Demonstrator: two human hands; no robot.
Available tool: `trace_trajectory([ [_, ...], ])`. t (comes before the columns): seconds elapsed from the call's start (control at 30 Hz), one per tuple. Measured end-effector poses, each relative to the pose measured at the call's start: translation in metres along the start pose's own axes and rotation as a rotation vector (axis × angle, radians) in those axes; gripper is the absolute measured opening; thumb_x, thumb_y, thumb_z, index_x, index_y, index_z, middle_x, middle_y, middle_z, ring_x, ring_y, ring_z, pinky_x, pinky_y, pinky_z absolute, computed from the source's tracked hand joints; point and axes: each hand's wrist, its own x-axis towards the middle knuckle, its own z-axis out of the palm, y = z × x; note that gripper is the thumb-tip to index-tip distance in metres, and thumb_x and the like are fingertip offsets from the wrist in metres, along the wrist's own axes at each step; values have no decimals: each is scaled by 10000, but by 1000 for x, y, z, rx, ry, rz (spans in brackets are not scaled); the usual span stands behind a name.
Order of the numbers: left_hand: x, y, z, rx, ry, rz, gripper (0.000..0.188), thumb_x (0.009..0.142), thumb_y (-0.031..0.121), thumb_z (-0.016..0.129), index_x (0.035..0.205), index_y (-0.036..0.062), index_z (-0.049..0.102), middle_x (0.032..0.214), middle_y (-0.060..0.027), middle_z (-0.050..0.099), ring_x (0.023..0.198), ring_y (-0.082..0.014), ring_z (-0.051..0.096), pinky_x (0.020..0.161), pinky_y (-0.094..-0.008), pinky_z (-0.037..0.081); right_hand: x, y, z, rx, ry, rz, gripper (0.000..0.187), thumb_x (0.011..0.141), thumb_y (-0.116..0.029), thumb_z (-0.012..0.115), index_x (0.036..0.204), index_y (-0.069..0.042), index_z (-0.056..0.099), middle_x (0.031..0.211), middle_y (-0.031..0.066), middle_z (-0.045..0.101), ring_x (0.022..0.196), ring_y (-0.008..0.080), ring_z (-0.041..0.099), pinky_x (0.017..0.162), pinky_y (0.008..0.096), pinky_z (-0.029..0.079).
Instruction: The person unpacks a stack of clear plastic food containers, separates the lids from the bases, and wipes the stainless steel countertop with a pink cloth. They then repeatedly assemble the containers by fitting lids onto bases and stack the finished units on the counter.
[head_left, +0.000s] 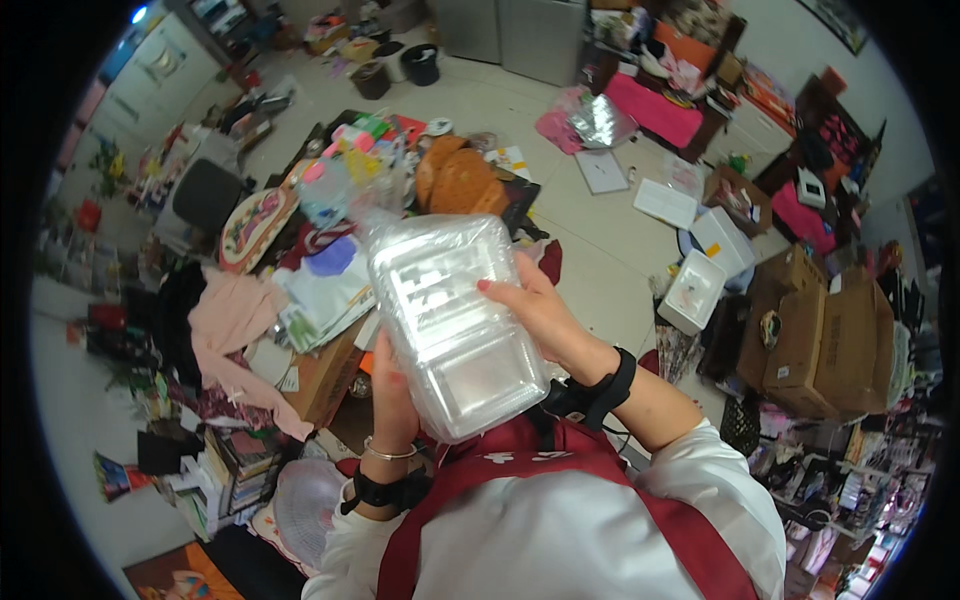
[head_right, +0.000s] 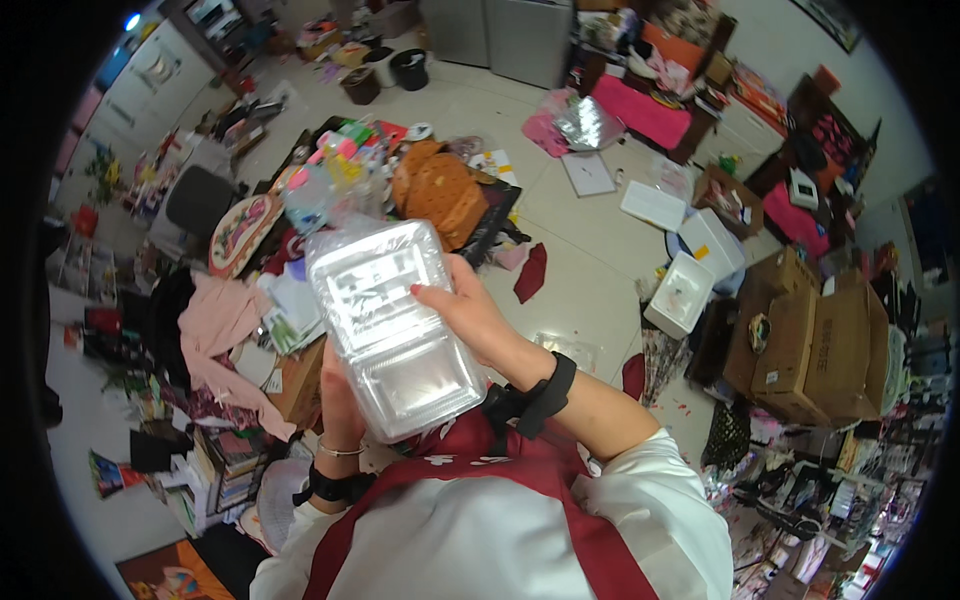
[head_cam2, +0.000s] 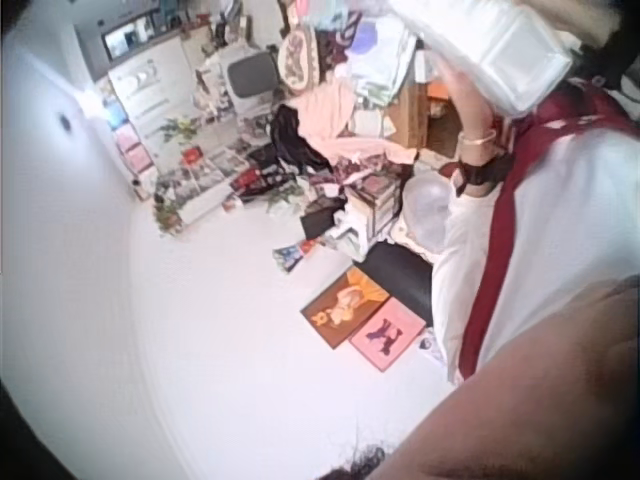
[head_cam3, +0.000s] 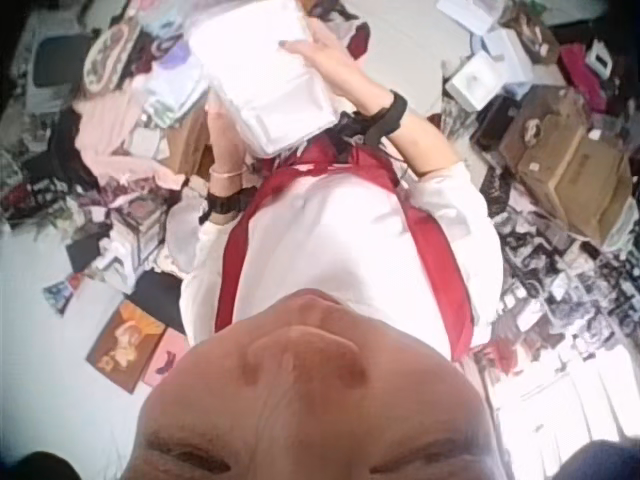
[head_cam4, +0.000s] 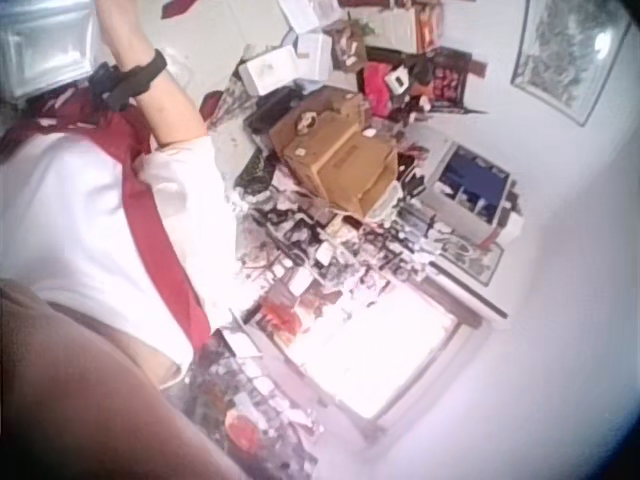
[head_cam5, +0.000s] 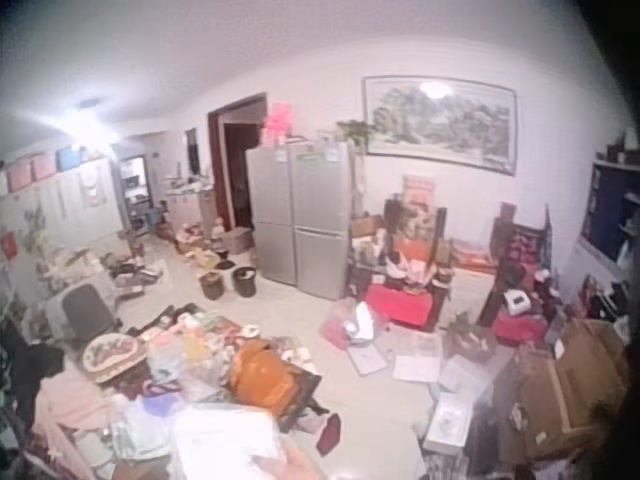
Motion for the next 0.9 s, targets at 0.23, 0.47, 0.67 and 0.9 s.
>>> trace_trajectory([
  [0.23, 77, -43, 135, -50, -115, -308, 712, 633, 66, 646, 1236, 3, 272, 1169, -121, 427, 1073, -222, 439, 917, -322, 344, -14, -72, -128, -516, 267, -377, 524, 773, -194, 611, 1178, 12, 349, 1070, 144, 486, 970, 180, 482, 828, 284, 393],
  [0.47, 151, -89, 209, -145, -171, -249, 655, 660, 45, 616, 1221, 2, 281, 1137, -115, 440, 1042, -205, 453, 896, -313, 355, -14, -130, -207, -879, 553, -640, 224, 716, -85, 643, 894, 4, 540, 917, 108, 536, 817, 211, 524, 723, 292, 429],
  [0.67, 242, -133, 241, -96, -78, -136, 620, 656, 32, 616, 1188, 15, 299, 1103, -112, 443, 1010, -190, 462, 876, -310, 374, 50, -160, -271, -830, 572, -708, 37, 756, 15, 559, 771, 15, 526, 772, 88, 566, 687, 178, 547, 640, 250, 432],
  [0.9, 416, -170, 254, -353, 99, -216, 537, 681, 12, 551, 1175, 4, 340, 1069, -109, 471, 967, -203, 490, 841, -317, 403, 208, -230, -327, -425, -81, -251, 45, 862, -20, 444, 843, 10, 470, 835, 115, 580, 786, 158, 549, 739, 283, 436],
])
